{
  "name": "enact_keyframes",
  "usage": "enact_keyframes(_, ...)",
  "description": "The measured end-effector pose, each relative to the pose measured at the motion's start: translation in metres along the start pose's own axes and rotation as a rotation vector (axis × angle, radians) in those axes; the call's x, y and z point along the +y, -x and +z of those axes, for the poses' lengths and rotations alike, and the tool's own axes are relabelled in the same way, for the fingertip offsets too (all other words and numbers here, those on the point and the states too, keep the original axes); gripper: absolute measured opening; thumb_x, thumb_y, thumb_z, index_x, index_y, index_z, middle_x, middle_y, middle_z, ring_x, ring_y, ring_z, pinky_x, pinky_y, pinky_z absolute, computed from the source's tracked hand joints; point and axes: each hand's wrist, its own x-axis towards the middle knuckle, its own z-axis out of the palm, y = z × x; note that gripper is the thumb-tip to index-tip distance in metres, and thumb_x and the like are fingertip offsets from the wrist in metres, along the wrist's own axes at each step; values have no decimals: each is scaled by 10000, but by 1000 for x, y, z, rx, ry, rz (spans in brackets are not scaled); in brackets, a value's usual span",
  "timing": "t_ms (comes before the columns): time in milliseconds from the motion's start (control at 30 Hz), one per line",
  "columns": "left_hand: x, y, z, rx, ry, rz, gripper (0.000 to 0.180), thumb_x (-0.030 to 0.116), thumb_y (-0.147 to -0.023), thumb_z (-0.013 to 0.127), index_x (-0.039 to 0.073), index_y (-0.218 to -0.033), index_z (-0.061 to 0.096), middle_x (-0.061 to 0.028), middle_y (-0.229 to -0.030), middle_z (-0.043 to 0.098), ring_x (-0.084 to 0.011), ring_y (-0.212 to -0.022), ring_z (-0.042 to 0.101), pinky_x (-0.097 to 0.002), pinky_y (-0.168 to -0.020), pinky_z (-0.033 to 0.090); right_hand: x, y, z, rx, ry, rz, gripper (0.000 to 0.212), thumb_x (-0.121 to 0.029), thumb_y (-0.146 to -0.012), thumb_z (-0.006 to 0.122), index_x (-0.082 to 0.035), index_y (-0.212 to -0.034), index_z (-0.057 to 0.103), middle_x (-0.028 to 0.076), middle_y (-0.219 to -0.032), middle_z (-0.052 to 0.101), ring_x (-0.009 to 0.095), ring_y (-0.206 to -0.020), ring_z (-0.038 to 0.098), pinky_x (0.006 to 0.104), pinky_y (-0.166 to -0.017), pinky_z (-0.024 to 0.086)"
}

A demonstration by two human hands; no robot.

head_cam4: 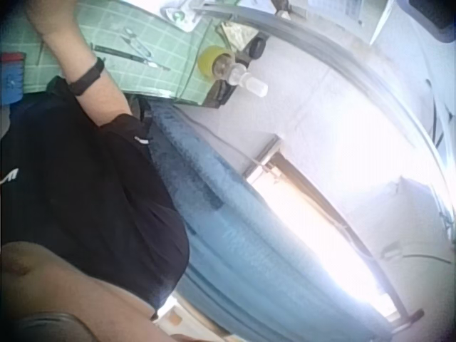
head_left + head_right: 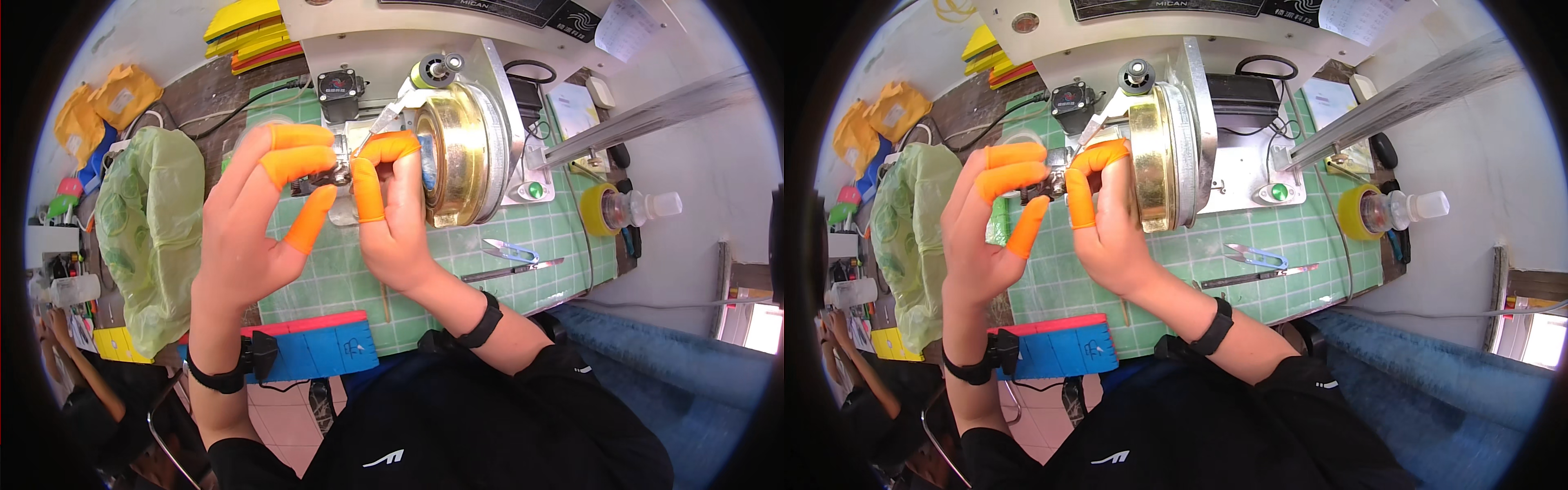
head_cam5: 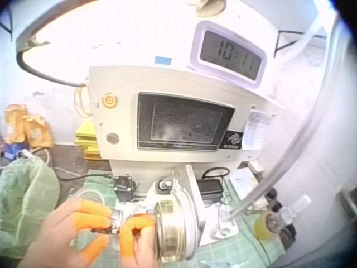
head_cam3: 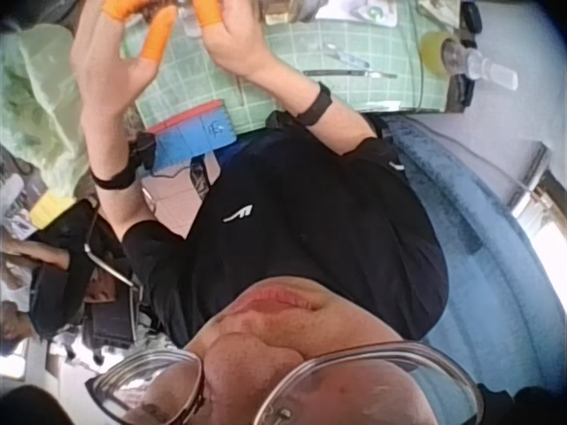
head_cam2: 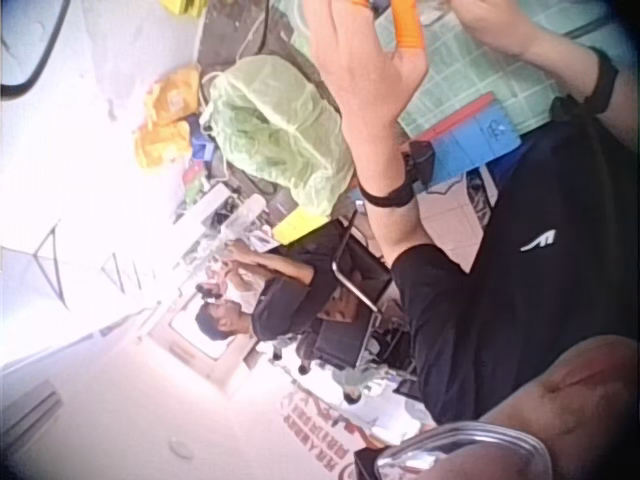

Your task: Assembling small metal components onto a blue substrate and applying adhesive using a manual machine and glue bottle.

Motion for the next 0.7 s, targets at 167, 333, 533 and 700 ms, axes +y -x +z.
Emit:
enact_keyframes(167,-9,8,3,-16,-100,166,276,11,-712,795,-11,-941,641,-149,-992,658,-298,-764,665,-335,-610,547,2,-4,-2,-2,96,-62,120,-33,-1000,499,7,-1095,439,108,-1022,439,195,-861,477,318,-797,424)
enact_keyframes(333,-15,12,12,1,-251,306,281,17,-603,765,-56,-857,669,-155,-936,661,-300,-791,690,-362,-653,600,1,-2,-1,-19,38,-31,119,-24,-996,501,2,-1094,439,102,-1022,447,184,-865,484,312,-800,436)
enact_keyframes(533,-16,15,17,60,-260,396,347,25,-548,719,-94,-873,702,-154,-909,660,-308,-801,699,-388,-698,635,-1,-2,-1,-10,15,-20,126,-27,-1003,504,-2,-1104,433,93,-1011,457,163,-858,491,294,-795,446)
enact_keyframes(700,-18,16,22,94,-260,404,348,21,-538,722,-91,-866,702,-150,-884,653,-311,-782,694,-385,-691,634,0,-1,-2,-8,-50,6,111,-38,-1017,496,-8,-1103,433,82,-1010,464,146,-854,494,284,-788,449)
